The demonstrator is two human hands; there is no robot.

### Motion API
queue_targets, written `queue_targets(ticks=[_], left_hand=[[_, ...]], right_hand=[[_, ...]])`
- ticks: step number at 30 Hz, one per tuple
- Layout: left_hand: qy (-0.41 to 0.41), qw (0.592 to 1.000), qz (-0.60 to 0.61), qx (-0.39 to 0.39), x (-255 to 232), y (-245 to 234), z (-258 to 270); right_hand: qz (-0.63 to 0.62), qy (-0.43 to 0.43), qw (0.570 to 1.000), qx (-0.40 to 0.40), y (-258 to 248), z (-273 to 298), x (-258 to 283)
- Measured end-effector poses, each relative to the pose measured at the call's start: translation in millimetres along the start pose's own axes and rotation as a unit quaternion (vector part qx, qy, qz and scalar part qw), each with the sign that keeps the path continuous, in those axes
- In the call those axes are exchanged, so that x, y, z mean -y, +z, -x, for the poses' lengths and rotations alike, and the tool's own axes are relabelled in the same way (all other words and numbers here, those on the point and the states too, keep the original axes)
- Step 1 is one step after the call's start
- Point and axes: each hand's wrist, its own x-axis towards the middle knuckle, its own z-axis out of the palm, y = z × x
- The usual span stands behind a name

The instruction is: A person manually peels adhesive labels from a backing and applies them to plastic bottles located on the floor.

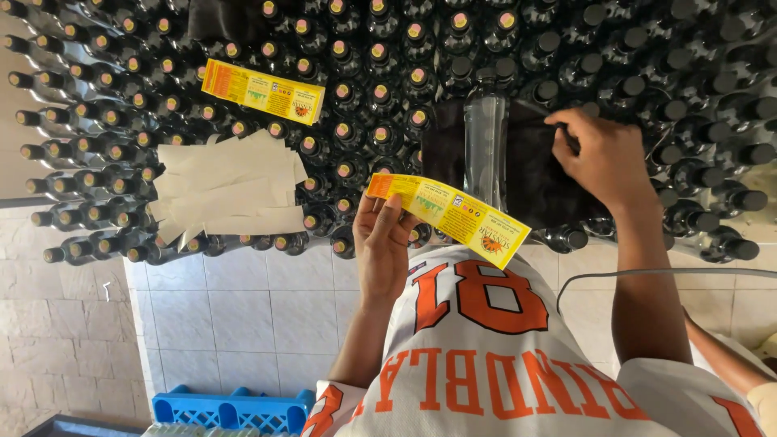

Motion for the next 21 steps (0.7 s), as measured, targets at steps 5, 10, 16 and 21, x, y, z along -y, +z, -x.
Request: queue_targets(ticks=[5,10,16,21], left_hand=[[0.018,0.999,-0.017,0.022,10,17,-1],[0.03,0.999,-0.039,0.025,27,32,-4],[0.042,0.998,-0.035,0.024,56,37,-13],[0.028,0.998,-0.046,0.031,61,35,-17]], right_hand=[[0.038,-0.018,0.999,0.026,-4,-6,10],[-0.08,0.062,0.995,0.015,-50,3,52],[-0.497,0.197,0.843,0.068,-17,74,76],[-0.627,0.278,0.726,0.045,-12,85,88]])
